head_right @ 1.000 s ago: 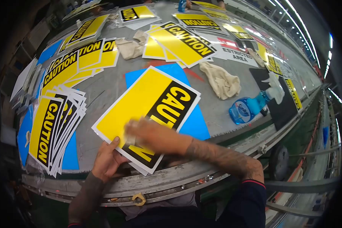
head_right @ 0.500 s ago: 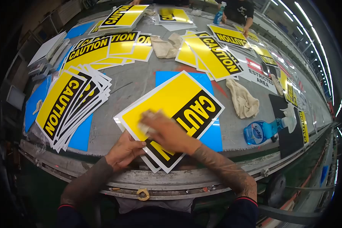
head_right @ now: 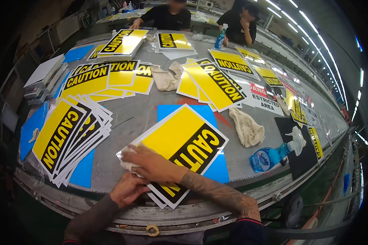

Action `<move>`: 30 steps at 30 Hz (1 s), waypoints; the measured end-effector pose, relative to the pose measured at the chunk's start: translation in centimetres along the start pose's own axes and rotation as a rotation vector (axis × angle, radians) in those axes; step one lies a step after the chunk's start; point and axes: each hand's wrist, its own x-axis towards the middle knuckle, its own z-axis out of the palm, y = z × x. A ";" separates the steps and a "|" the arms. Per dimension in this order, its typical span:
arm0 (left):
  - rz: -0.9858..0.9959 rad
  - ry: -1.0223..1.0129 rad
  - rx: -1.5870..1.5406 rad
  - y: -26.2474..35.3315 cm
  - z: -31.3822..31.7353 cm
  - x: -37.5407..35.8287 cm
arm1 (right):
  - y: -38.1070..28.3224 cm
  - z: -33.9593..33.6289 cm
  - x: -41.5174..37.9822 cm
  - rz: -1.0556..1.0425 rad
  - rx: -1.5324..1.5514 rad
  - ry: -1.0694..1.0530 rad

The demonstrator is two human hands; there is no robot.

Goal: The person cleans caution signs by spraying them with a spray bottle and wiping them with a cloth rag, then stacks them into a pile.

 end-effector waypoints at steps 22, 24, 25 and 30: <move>0.090 -0.047 0.127 0.5 2.3 -0.8 | 14.0 -7.8 -9.0 0.551 -0.464 0.532; 0.190 -0.072 0.269 -0.3 1.2 -0.1 | 10.9 -6.7 -6.5 0.563 -0.335 0.252; 0.212 -0.070 0.293 -0.2 1.0 0.0 | 7.5 -5.0 -5.9 0.407 -0.294 0.250; 0.194 -0.084 0.335 -0.2 1.3 -0.5 | 14.5 -6.5 -7.9 0.351 -0.720 0.346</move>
